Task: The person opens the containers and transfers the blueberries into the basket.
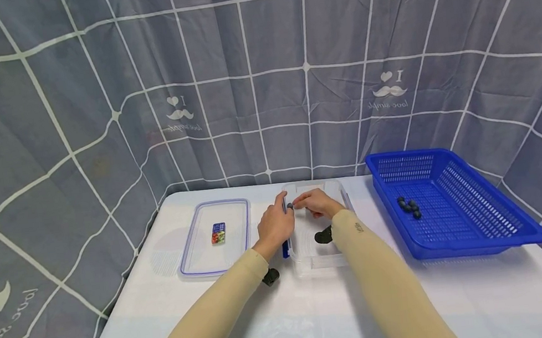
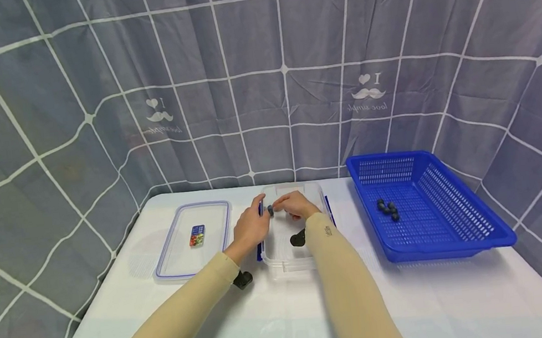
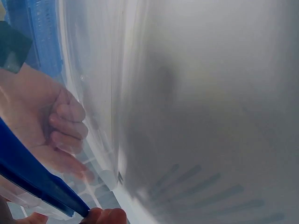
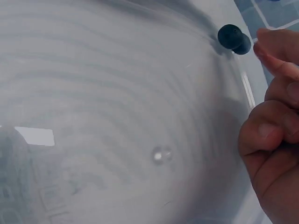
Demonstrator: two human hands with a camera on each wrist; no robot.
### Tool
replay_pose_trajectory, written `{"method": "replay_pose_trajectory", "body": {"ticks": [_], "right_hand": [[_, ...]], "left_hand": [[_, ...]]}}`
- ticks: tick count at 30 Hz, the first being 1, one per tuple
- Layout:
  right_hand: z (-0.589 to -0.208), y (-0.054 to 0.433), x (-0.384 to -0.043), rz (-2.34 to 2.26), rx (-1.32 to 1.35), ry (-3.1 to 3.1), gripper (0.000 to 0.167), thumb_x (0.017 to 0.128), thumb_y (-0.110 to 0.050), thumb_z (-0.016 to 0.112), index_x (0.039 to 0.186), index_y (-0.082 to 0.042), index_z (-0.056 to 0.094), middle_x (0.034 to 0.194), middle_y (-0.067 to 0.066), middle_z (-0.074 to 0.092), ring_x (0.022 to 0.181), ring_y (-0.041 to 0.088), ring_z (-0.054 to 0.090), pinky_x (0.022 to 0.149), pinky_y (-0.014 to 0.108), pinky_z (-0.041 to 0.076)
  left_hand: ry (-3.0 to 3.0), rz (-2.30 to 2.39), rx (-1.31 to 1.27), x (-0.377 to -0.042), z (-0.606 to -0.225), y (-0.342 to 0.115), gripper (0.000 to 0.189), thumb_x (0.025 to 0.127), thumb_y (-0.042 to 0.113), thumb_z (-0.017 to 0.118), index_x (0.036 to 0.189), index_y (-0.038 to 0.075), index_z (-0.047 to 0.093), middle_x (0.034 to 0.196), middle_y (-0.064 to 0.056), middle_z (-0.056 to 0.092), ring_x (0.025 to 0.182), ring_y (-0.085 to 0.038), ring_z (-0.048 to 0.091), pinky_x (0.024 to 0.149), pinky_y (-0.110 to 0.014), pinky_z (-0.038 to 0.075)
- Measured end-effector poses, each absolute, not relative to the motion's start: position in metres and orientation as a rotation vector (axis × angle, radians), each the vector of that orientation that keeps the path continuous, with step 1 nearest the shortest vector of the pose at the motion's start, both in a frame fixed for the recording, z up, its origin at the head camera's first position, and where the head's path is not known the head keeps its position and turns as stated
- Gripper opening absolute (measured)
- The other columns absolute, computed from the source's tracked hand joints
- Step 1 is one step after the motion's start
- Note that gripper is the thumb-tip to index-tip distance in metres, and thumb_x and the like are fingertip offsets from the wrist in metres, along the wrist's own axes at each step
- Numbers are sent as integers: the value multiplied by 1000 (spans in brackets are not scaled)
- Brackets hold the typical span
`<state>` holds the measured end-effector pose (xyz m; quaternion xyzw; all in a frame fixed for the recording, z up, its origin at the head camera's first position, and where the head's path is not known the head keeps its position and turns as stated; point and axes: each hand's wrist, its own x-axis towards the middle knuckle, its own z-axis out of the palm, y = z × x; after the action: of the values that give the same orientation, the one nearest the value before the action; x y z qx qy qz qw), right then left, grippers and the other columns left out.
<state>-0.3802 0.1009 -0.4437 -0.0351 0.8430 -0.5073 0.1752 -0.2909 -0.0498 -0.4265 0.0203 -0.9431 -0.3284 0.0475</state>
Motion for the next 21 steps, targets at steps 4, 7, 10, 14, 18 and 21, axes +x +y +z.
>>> {"method": "replay_pose_trajectory", "body": {"ticks": [4,7,10,14,18,21], "right_hand": [[-449,102,-381,-1470,-86,2399,30,89,-19,75,117,-10,75,50,-6,34,44,9,29,45,24,29],[-452,101,-381,-1494,-78,2403,31,88,-19,75,117,-10,75,49,-6,34,43,9,29,45,25,29],[-454,100,-381,-1496,-82,2408,31,88,-20,76,117,-11,75,48,-6,35,42,10,30,45,26,30],[-455,98,-381,-1487,-103,2433,31,87,-20,76,117,-11,76,48,-6,34,41,10,30,44,26,30],[-456,96,-381,-1488,-98,2458,28,86,-18,77,113,-11,77,54,-5,43,41,10,30,43,26,30],[-458,94,-381,-1480,-80,2463,26,85,-16,77,111,-11,77,64,-1,54,40,10,30,42,26,29]], "left_hand": [[-2877,-1010,63,-291,-426,-49,51,105,35,43,156,33,36,124,-15,64,100,-32,65,79,-52,52],[-2869,-1018,60,-290,-425,-50,51,105,36,42,156,33,36,125,-15,64,102,-32,65,80,-52,52],[-2860,-1024,54,-290,-425,-51,51,105,35,42,155,32,37,125,-15,64,102,-33,65,79,-52,51],[-2861,-1026,48,-290,-425,-52,51,105,35,42,156,32,37,124,-16,64,101,-32,64,78,-52,51],[-2862,-1040,37,-289,-424,-53,51,105,36,43,156,32,36,124,-16,63,99,-32,64,76,-51,51],[-2869,-1041,35,-288,-424,-52,51,105,36,43,156,33,36,124,-15,64,97,-31,64,75,-50,51]]}}
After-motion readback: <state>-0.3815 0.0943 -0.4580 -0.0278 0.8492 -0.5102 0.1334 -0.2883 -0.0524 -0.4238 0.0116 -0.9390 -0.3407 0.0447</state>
